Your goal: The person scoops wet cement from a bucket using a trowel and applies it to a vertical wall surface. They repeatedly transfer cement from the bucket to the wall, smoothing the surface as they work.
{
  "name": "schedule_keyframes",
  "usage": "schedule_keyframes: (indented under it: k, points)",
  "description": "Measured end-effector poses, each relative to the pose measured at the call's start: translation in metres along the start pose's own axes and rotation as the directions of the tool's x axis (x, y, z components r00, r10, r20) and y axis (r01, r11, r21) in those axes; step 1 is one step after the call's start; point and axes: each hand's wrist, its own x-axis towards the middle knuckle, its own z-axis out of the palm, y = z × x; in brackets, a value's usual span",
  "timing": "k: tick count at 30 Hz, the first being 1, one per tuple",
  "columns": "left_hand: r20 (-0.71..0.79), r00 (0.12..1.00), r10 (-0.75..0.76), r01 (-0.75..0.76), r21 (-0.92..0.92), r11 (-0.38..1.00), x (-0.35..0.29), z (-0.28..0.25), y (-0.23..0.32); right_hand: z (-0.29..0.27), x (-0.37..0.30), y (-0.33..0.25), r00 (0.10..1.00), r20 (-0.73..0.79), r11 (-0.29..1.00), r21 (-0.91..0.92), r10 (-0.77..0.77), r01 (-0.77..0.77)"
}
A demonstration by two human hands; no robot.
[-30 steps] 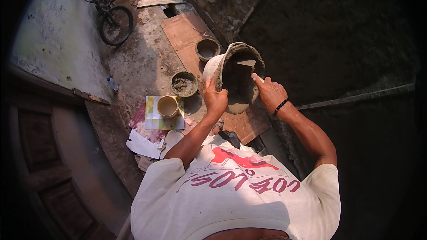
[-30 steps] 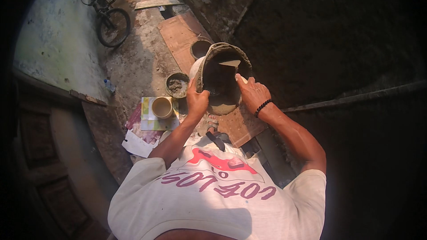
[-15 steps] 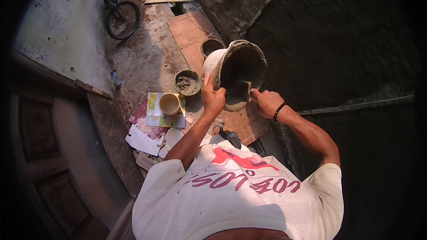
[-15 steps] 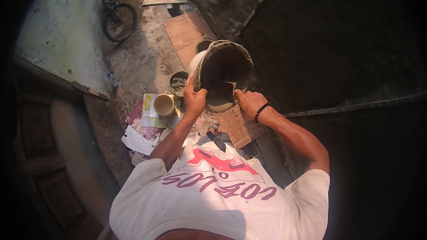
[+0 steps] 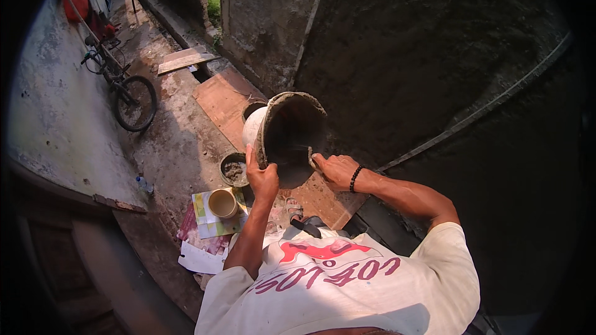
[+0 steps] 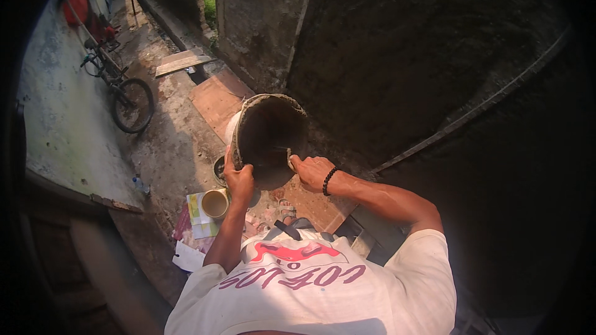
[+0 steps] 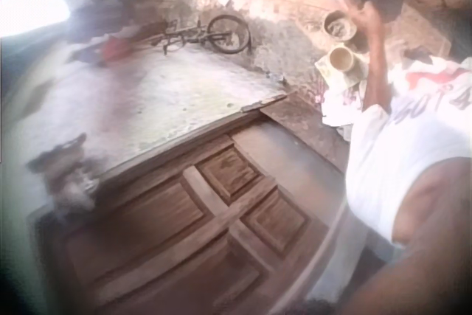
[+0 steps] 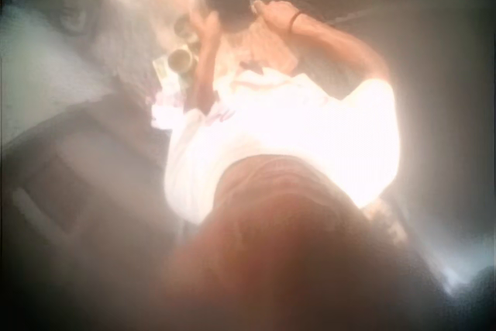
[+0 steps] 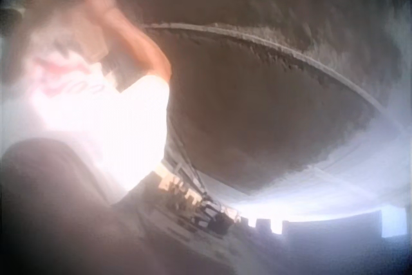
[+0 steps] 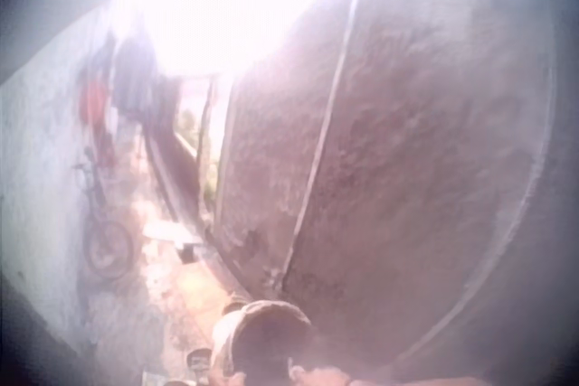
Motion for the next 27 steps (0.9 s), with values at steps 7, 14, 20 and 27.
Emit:
schedule_keyframes:
  k: [7,14,20,27]
  points:
    - [0.071,0.988,0.135,-0.142,0.117,0.983,-0.006,0.009,0.020,-0.044,0.020,0.006,0.977,-0.176,0.978,-0.147,0.123,-0.150]
    - [0.080,0.982,0.170,-0.173,0.033,0.984,-0.006,0.017,0.030,-0.017,0.041,-0.013,0.981,-0.194,0.649,-0.750,-0.026,-0.131]
    - [0.099,0.973,0.207,-0.221,0.169,0.960,-0.005,0.011,0.032,-0.029,0.040,0.016,1.000,-0.011,0.897,-0.441,-0.028,0.020]
    - [0.179,0.952,0.249,-0.294,0.301,0.907,-0.004,0.011,0.048,-0.002,0.038,0.042,0.995,-0.090,0.945,-0.327,-0.046,0.014]
